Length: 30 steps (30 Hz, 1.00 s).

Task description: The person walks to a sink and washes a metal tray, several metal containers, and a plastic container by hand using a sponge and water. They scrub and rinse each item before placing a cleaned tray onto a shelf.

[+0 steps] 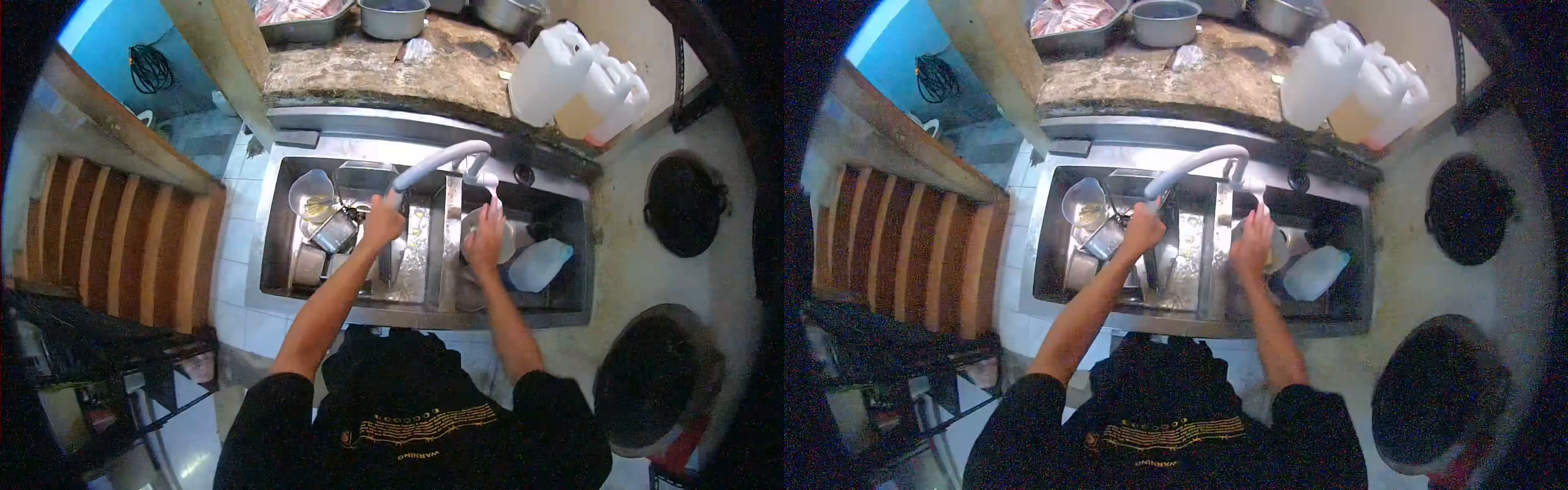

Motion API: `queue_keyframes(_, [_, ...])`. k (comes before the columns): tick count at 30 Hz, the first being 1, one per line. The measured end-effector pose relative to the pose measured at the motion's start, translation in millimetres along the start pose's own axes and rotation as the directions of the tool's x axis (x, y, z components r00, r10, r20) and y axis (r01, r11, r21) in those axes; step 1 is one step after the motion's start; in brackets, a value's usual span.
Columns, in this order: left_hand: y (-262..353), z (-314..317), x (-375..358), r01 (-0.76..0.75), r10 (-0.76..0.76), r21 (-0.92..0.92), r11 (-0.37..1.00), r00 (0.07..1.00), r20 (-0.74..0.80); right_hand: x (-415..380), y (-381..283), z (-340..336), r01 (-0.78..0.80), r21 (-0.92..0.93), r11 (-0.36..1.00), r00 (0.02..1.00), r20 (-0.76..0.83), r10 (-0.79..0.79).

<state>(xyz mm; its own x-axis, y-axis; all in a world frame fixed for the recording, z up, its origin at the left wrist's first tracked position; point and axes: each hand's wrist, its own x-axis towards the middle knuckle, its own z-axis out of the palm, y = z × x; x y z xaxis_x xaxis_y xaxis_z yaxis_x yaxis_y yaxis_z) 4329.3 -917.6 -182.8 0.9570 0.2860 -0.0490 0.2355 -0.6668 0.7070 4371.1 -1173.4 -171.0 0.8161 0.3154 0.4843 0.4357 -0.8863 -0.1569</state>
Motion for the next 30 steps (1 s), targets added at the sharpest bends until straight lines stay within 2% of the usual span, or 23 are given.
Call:
queue_keyframes(1, [-19.7, 12.8, 11.4, -0.128, 0.128, 0.027, 0.991, 0.991, -0.032, -8.0, -28.3, -1.3, -0.062, 0.356, 0.932, 0.99, -0.098, 0.104])
queue_keyframes(3, [-18.9, 21.1, 34.4, -0.044, 0.043, 0.119, 0.992, 0.999, 0.006, -4.8, -77.1, 16.2, -0.108, 0.7, 0.705, 0.993, 0.038, 0.115])
queue_keyframes(4, [-21.0, 17.3, 40.2, -0.054, 0.051, 0.121, 0.991, 0.998, 0.022, -1.9, -93.8, 31.9, -0.161, 0.716, 0.679, 0.975, 0.22, -0.002])
queue_keyframes(6, [-23.6, 5.7, 52.5, -0.035, 0.025, 0.121, 0.992, 0.996, 0.088, 11.8, -113.7, 86.3, -0.32, 0.728, 0.606, 0.914, 0.406, -0.005])
queue_keyframes(8, [-23.4, -7.9, 65.9, 0.024, -0.045, 0.116, 0.993, 0.983, 0.179, 51.2, -144.9, 97.8, -0.507, 0.827, 0.242, 0.862, 0.491, 0.126])
queue_keyframes(9, [-18.5, -24.5, 61.2, -0.022, -0.013, 0.142, 0.99, 0.971, 0.24, 68.3, -145.2, 119.6, -0.603, 0.788, 0.127, 0.796, 0.582, 0.169])
queue_keyframes(11, [-16.3, -34.6, 54.5, 0.011, -0.041, 0.128, 0.992, 0.97, 0.238, 88.7, -138.7, 178.9, -0.749, 0.652, -0.116, 0.623, 0.753, 0.211])
queue_keyframes(13, [-16.8, -41.0, 42.7, 0.054, -0.079, 0.126, 0.991, 0.975, 0.207, 104.7, -146.5, 182.0, -0.821, 0.567, 0.07, 0.542, 0.735, 0.408])
queue_keyframes(15, [-8.0, -50.2, 33.0, 0.101, -0.116, 0.119, 0.988, 0.985, 0.127, 109.6, -123.6, 211.7, -0.835, 0.514, 0.197, 0.545, 0.72, 0.43])
queue_keyframes(16, [1.4, -56.8, 23.3, 0.064, -0.088, 0.148, 0.987, 0.982, 0.165, 108.6, -90.5, 244.2, -0.744, 0.431, 0.51, 0.647, 0.657, 0.389])
queue_keyframes(18, [20.2, -66.3, -1.5, -0.01, -0.04, 0.205, 0.979, 0.97, 0.24, 109.1, -85.9, 223.8, -0.7, 0.35, 0.623, 0.666, 0.634, 0.393])
queue_keyframes(21, [6.1, -21.5, -16.9, -0.153, 0.153, -0.008, 0.988, 0.986, 0.062, 95.3, -87.2, 182.9, -0.65, 0.339, 0.68, 0.71, 0.59, 0.384])
queue_keyframes(22, [1.5, -14.1, -24.2, -0.207, 0.203, -0.172, 0.963, 0.978, -0.04, 87.1, -86.3, 168.7, -0.63, 0.348, 0.695, 0.73, 0.569, 0.378])
queue_keyframes(24, [-6.8, 2.6, -26.4, -0.35, 0.249, -0.454, 0.82, 0.931, -0.267, 74.6, -84.1, 146.4, -0.569, 0.386, 0.726, 0.786, 0.513, 0.344])
queue_keyframes(25, [-13.9, 16.8, -21.1, -0.386, 0.236, -0.538, 0.749, 0.915, -0.328, 66.3, -84.2, 136.3, -0.531, 0.42, 0.736, 0.817, 0.483, 0.315])
queue_keyframes(27, [-14.7, 26.6, -7.9, -0.463, 0.269, -0.426, 0.777, 0.857, -0.44, 58.5, -88.0, 117.2, -0.423, 0.514, 0.746, 0.882, 0.422, 0.21])
queue_keyframes(28, [-13.9, 29.6, -2.2, -0.494, 0.29, -0.367, 0.788, 0.824, -0.487, 62.2, -102.8, 97.5, -0.507, 0.53, 0.679, 0.847, 0.454, 0.278])
queue_keyframes(30, [4.7, 2.2, -0.5, -0.425, 0.3, -0.352, 0.834, 0.885, -0.357, 61.4, -103.4, 78.2, -0.499, 0.494, 0.712, 0.842, 0.471, 0.264])
